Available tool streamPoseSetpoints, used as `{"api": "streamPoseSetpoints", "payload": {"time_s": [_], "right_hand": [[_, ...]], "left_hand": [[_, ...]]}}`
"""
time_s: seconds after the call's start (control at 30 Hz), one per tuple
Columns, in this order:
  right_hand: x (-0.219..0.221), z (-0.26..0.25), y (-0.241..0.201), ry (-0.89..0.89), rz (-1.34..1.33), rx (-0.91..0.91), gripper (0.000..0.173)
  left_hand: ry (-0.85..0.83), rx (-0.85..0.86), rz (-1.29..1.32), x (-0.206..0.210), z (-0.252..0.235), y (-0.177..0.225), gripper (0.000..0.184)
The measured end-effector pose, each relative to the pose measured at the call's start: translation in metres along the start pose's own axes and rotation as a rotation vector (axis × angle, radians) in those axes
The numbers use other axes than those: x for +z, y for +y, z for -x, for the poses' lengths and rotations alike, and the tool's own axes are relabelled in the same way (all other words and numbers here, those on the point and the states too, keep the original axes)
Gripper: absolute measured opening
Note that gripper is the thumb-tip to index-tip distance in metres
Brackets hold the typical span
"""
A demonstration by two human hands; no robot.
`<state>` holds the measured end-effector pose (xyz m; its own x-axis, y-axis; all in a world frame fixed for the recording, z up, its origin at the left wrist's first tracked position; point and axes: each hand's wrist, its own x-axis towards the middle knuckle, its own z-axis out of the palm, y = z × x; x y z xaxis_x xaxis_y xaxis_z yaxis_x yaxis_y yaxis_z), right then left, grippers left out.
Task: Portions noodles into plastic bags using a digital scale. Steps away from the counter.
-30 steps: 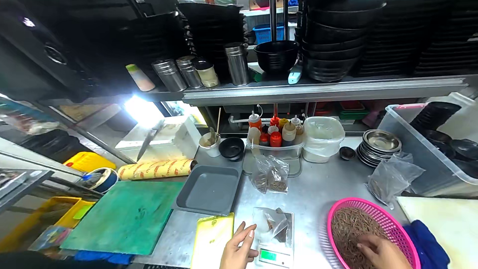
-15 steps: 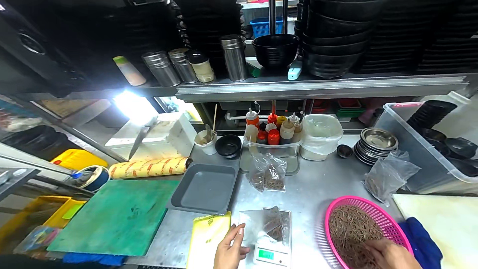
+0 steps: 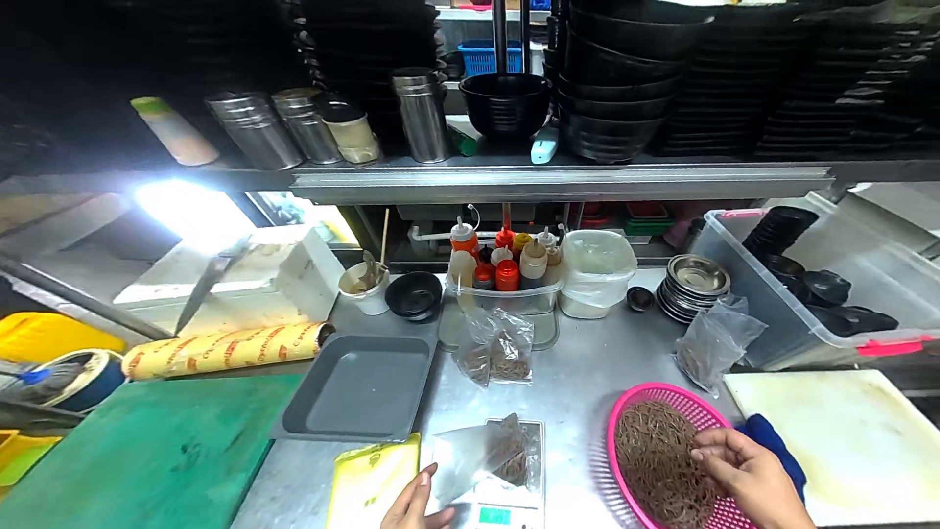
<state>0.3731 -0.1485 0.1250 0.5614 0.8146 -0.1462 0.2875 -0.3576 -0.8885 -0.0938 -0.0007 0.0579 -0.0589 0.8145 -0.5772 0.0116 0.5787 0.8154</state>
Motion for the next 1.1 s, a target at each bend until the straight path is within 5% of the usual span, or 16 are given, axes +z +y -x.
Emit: {"api": "streamPoseSetpoints", "payload": {"time_s": [0.17, 0.37, 0.67, 0.77, 0.93, 1.1], "right_hand": [[-0.001, 0.004, -0.006, -0.014, -0.266, -0.029, 0.016], [-0.003, 0.005, -0.006, -0.030, -0.281, -0.113, 0.014], [0.042, -0.030, 0.071, -0.262, 0.607, 0.093, 0.020], [0.067, -0.019, 0.078, -0.270, 0.883, 0.182, 0.040], [0.064, -0.005, 0.077, -0.173, 0.833, 0.069, 0.027], [0.069, -0.012, 0.087, -0.324, 0.972, 0.046, 0.037]], "left_hand": [[-0.018, 0.003, 0.036, 0.003, 0.001, 0.002, 0.047], [0.049, -0.010, 0.051, 0.005, 0.001, 0.000, 0.044], [0.056, 0.001, 0.082, 0.007, 0.001, -0.006, 0.045], [0.060, 0.007, 0.091, 0.007, 0.000, -0.009, 0.046], [0.083, -0.024, 0.117, 0.010, -0.001, -0.011, 0.044], [0.127, -0.059, 0.154, 0.012, -0.001, -0.011, 0.044]]}}
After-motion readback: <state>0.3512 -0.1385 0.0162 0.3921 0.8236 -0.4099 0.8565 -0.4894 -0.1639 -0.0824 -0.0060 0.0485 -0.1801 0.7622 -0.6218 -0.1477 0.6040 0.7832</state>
